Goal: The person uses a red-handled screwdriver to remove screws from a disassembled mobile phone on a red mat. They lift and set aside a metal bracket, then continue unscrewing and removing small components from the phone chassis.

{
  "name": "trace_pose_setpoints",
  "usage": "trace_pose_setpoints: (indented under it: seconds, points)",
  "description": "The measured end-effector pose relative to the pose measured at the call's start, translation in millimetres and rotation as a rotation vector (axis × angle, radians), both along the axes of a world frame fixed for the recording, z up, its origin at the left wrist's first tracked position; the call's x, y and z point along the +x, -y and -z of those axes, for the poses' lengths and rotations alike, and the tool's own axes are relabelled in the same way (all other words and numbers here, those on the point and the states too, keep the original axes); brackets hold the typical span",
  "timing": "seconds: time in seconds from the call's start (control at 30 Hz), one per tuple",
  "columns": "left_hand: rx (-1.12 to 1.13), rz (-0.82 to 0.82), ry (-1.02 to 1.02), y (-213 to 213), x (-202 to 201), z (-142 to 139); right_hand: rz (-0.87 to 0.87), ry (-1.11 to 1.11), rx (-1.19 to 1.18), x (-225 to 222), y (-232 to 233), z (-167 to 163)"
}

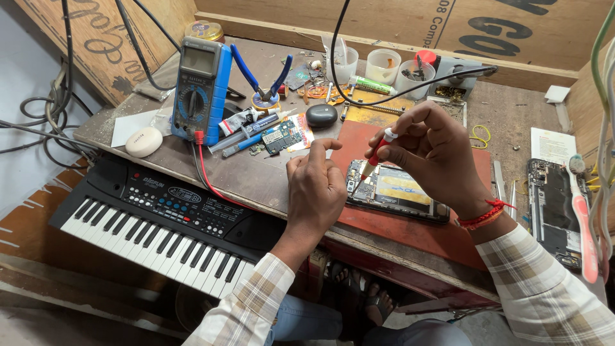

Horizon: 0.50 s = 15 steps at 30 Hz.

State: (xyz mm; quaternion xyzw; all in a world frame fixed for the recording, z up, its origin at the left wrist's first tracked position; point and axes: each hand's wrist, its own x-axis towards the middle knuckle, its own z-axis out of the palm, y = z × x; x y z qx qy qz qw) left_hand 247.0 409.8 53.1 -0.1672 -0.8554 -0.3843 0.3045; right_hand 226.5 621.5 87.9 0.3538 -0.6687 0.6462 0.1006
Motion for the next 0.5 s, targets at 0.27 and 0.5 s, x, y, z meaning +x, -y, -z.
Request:
trace_pose_setpoints:
  seconds: [0.27, 0.5]
  points:
    - [0.014, -0.006, 0.043, 2.3, 2.1, 1.6, 0.016, -0.080, 0.040, 9.1, 6.4, -0.2]
    - [0.004, -0.009, -0.001, -1.0, 2.3, 4.0, 0.020, -0.194, 0.078, 17.3, 12.7, -0.3]
